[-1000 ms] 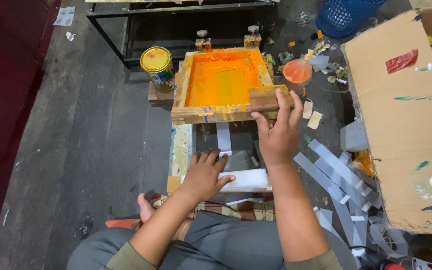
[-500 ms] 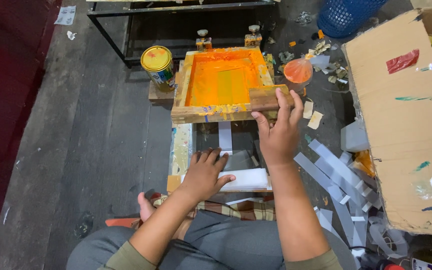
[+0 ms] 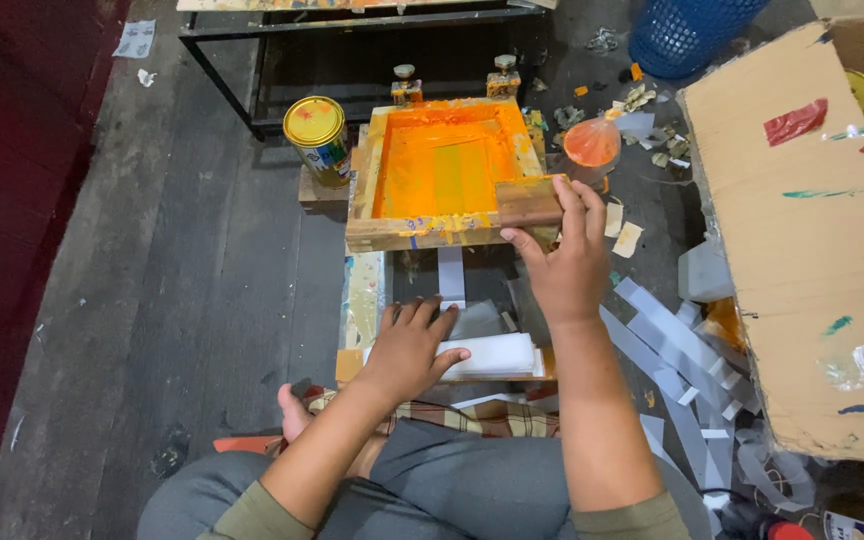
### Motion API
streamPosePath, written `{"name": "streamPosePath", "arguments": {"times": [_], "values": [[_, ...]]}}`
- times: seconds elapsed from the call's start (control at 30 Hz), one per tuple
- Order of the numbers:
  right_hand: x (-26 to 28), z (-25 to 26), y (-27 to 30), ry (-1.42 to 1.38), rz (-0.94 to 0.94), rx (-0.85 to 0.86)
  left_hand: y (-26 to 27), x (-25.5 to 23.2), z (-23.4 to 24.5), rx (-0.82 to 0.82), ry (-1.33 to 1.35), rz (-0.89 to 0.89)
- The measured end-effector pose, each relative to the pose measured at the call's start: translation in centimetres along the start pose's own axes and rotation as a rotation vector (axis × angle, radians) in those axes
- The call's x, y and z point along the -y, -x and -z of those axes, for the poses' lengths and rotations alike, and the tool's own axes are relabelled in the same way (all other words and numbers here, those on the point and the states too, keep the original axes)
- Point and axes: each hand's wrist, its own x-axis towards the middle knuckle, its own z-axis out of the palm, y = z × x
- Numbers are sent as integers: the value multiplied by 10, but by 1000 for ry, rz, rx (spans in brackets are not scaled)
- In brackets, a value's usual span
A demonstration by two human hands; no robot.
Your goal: The person sits on the floor and uses a squeegee to spread orange ink across a screen printing frame. They then place a white strip of material under the frame, pull it through, and repeat the process with additional strips.
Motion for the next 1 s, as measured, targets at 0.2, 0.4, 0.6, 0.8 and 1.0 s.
{"name": "streamPosePath", "arguments": {"times": [0.2, 0.4, 0.6, 0.8, 1.0], "values": [[-7, 18, 0, 154, 78, 72, 19, -4, 27, -292, 101, -163], [-20, 17, 8, 264, 62, 191, 65, 20, 59, -502, 198, -27], [-13, 18, 20, 475, 9, 423, 94, 89, -5, -453, 358, 282], [-38, -1, 32, 573, -30, 554, 79, 85, -19, -469, 359, 265], [-49, -15, 34, 579, -54, 732, 85, 81, -22, -386, 511, 305]]}}
